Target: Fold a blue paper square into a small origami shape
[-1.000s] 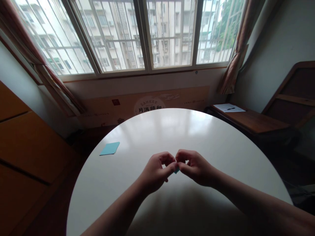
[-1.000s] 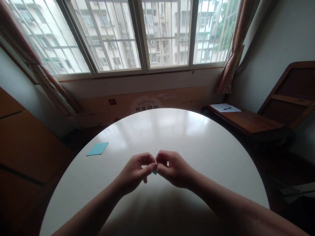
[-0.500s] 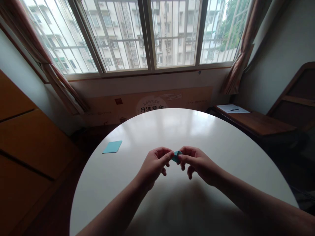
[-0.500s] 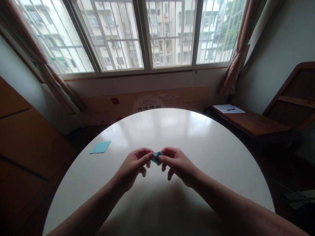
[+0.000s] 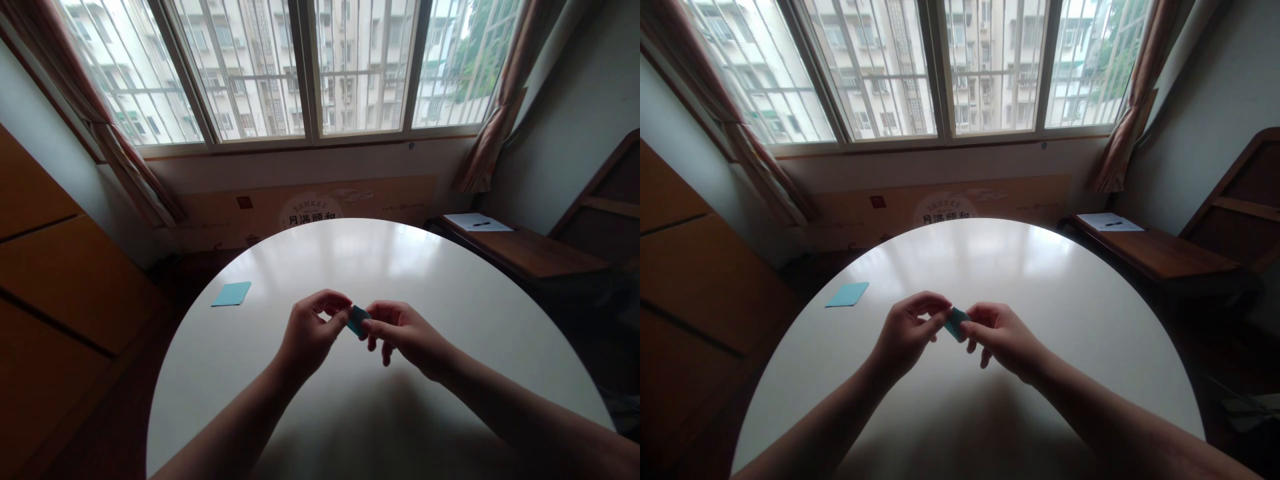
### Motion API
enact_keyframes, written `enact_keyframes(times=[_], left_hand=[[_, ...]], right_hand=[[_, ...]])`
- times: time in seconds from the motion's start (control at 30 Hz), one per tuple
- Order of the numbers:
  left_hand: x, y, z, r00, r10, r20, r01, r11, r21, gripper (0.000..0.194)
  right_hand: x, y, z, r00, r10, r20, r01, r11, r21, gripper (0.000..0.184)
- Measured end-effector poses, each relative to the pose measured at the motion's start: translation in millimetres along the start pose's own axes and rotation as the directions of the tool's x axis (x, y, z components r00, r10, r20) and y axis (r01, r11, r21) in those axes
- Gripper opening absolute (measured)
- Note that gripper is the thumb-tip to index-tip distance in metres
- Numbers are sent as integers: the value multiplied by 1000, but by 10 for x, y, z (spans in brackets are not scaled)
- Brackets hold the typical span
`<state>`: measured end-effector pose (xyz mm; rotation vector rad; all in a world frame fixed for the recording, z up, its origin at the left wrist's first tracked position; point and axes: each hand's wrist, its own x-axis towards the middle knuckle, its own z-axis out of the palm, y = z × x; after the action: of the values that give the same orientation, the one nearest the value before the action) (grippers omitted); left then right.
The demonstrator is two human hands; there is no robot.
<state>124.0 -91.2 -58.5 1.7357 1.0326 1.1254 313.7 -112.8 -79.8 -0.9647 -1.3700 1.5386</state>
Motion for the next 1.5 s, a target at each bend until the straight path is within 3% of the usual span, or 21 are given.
enact_keyframes(times=[0.13, 0.37, 0.53, 0.67, 1.0, 1.3, 1.5], left_hand=[[-1, -19, -12, 1000, 14, -2, -14, 1000, 1, 10], [0, -9, -53, 971, 224, 84, -237, 947, 218, 12], [-14, -6, -42, 985, 166, 41, -171, 956, 237, 16], [-27, 2, -34, 988, 132, 79, -146, 968, 206, 17], [-12, 22, -45, 975, 166, 145, -193, 960, 202, 9], [-25, -19, 14, 954, 275, 121, -285, 956, 69, 12], [-7, -42, 12, 952, 301, 61, -307, 938, 160, 9]], right_hand=[[-1, -1, -6, 1000, -12, -2, 12, 1000, 19, 30], [-2, 25, -18, 1000, -3, -6, 3, 999, 50, 30], [-1, 41, -33, 1000, -15, -13, 15, 1000, -4, 32], [9, 28, -30, 998, -54, -14, 54, 998, -35, 34], [-15, -7, -2, 998, -63, -30, 62, 997, -46, 36], [4, 29, -5, 994, -98, -56, 96, 995, -27, 34], [-2, 19, -10, 994, -99, -39, 98, 995, -30, 36]])
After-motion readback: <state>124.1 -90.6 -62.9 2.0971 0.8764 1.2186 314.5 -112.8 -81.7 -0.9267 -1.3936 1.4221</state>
